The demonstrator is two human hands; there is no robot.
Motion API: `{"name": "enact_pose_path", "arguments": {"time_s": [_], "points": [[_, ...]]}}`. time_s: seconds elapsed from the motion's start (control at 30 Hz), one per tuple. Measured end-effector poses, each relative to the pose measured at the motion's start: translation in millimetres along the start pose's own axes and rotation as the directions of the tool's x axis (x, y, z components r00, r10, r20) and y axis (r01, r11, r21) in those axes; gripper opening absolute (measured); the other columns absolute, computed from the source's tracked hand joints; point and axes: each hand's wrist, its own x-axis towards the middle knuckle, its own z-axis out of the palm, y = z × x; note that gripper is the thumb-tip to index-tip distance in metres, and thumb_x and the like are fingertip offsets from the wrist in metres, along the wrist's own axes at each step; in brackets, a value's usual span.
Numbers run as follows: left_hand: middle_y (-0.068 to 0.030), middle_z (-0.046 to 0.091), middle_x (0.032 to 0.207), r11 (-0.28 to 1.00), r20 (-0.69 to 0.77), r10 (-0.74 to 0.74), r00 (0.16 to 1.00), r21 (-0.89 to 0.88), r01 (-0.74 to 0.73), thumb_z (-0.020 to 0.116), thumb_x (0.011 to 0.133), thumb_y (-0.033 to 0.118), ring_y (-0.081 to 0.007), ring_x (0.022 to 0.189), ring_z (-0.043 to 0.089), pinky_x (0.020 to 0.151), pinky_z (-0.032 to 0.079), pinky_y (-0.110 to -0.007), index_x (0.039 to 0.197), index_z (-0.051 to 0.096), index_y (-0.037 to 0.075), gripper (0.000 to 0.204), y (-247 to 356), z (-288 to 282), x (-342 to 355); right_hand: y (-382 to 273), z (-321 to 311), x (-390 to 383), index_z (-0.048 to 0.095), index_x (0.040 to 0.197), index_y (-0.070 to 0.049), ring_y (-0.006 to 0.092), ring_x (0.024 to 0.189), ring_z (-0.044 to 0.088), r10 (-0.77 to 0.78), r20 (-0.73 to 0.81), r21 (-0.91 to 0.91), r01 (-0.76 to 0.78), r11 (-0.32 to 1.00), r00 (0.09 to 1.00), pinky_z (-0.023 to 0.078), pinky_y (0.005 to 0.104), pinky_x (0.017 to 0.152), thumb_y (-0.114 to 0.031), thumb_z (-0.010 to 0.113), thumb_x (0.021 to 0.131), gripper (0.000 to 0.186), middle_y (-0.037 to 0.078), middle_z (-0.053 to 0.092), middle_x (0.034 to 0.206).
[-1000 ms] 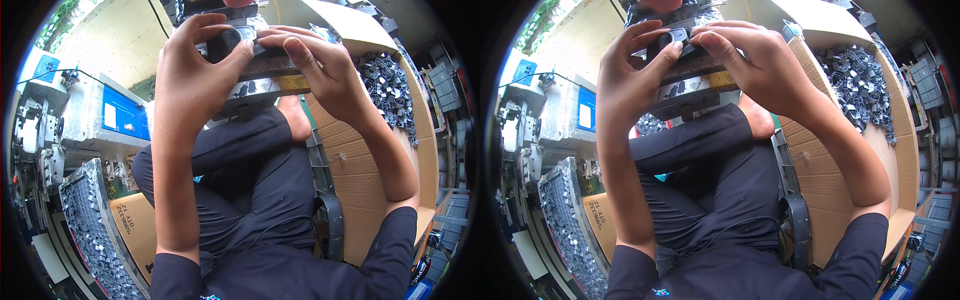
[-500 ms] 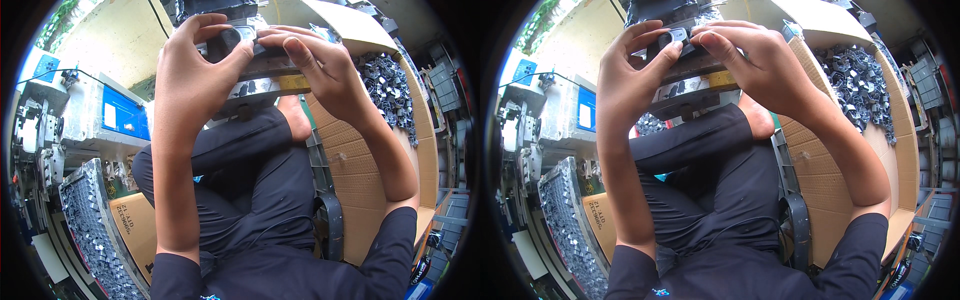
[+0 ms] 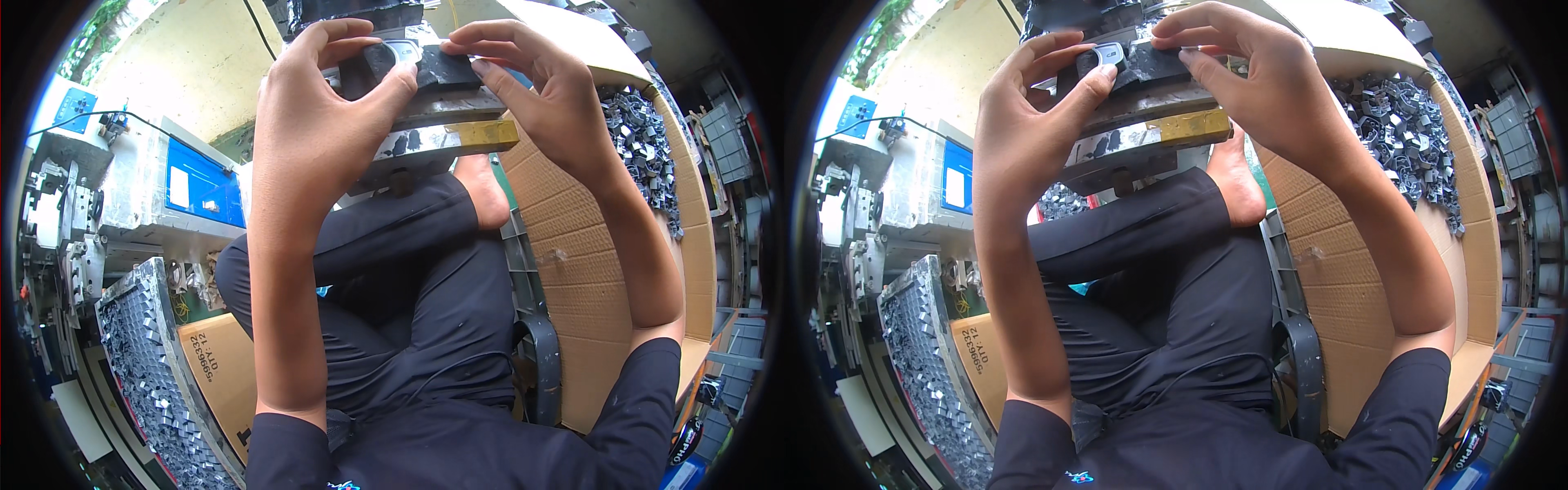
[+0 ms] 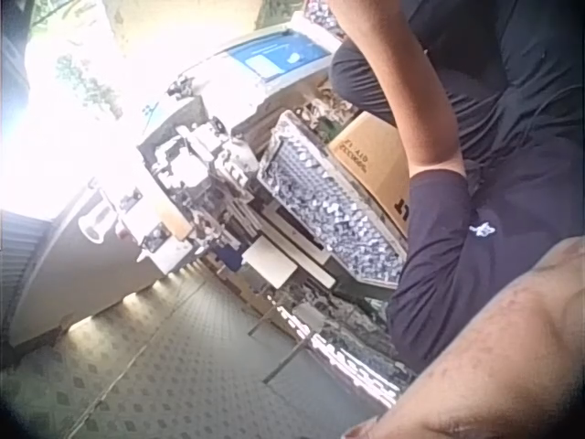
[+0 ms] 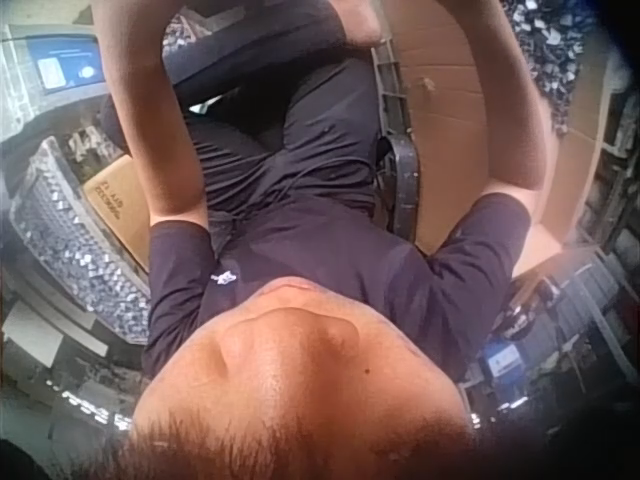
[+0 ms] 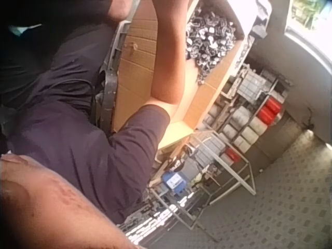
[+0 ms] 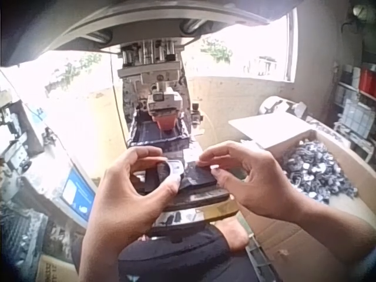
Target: Operating a pad printing machine to apply icons onto small plastic automotive parts.
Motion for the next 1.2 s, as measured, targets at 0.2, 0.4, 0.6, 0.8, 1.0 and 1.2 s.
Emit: {"name": "enact_pose_path", "arguments": {"time_s": [0.2, 0.4, 0.6, 0.8, 1.0, 1.2], "points": [[-0.0193, 0.075, 0.127, 0.999, -0.002, 0.017, 1.0, 0.032, -0.017, 0.085, 0.09, 0.03, -0.0216, 0.108, 0.074, 0.09, 0.06, -0.032, 0.135, 0.07, 0.0, 0.057, 1, -1, 0, 9, -4, 1, 0.065, 0.137, -0.002, 0.0232, 0.13, 0.068, 0.004, 0.041, 0.127, -0.009, 0.992, 0.999, 0.052, 0.0375, 0.117, 0.003, 0.061, 0.106, 0.032, 0.014, 0.074, 0.13], [-0.0195, 0.074, 0.128, 1.0, 0.0, 0.005, 1.0, -0.001, -0.005, 0.085, 0.09, 0.03, -0.0221, 0.109, 0.074, 0.089, 0.061, -0.033, 0.135, 0.07, 0.0, 0.056, 1, -1, 0, 12, -6, 3, 0.065, 0.137, 0.0, 0.0216, 0.129, 0.068, 0.005, 0.079, 0.169, -0.019, 0.985, 0.997, 0.051, 0.0365, 0.117, 0.004, 0.061, 0.106, 0.031, 0.013, 0.074, 0.131], [-0.0193, 0.074, 0.128, 1.0, -0.007, 0.024, 1.0, 0.011, -0.024, 0.085, 0.09, 0.029, -0.0212, 0.108, 0.074, 0.088, 0.061, -0.032, 0.135, 0.07, 0.0, 0.056, 0, 0, -1, 15, -5, 2, 0.065, 0.137, 0.0, 0.0203, 0.129, 0.067, 0.039, 0.085, 0.207, -0.056, 0.977, 0.996, 0.05, 0.0356, 0.117, 0.004, 0.061, 0.106, 0.032, 0.012, 0.073, 0.132], [-0.0173, 0.075, 0.125, 1.0, -0.008, 0.012, 1.0, 0.029, -0.012, 0.085, 0.09, 0.028, -0.0171, 0.101, 0.073, 0.083, 0.06, -0.029, 0.134, 0.07, 0.0, 0.055, 1, 0, 0, 14, -5, 2, 0.064, 0.138, 0.0, 0.0199, 0.131, 0.066, 0.069, 0.09, 0.247, -0.09, 0.965, 0.994, 0.049, 0.0351, 0.118, 0.003, 0.061, 0.106, 0.032, 0.012, 0.073, 0.133], [-0.0164, 0.076, 0.123, 1.0, -0.012, 0.004, 1.0, 0.024, -0.004, 0.085, 0.09, 0.028, -0.0149, 0.097, 0.073, 0.081, 0.059, -0.028, 0.133, 0.07, 0.0, 0.054, 1, 0, -1, 14, -5, 1, 0.064, 0.139, 0.0, 0.0199, 0.131, 0.066, 0.077, 0.091, 0.246, -0.097, 0.964, 0.993, 0.049, 0.0352, 0.118, 0.001, 0.062, 0.106, 0.033, 0.012, 0.073, 0.134], [-0.0162, 0.076, 0.123, 1.0, -0.012, 0.0, 1.0, 0.021, 0.0, 0.085, 0.091, 0.028, -0.015, 0.097, 0.073, 0.081, 0.059, -0.029, 0.133, 0.07, 0.0, 0.053, 2, 1, -1, 13, -6, 1, 0.064, 0.139, 0.001, 0.0205, 0.131, 0.066, 0.077, 0.087, 0.237, -0.096, 0.967, 0.993, 0.05, 0.0359, 0.117, 0.0, 0.063, 0.106, 0.032, 0.012, 0.073, 0.133]]}}
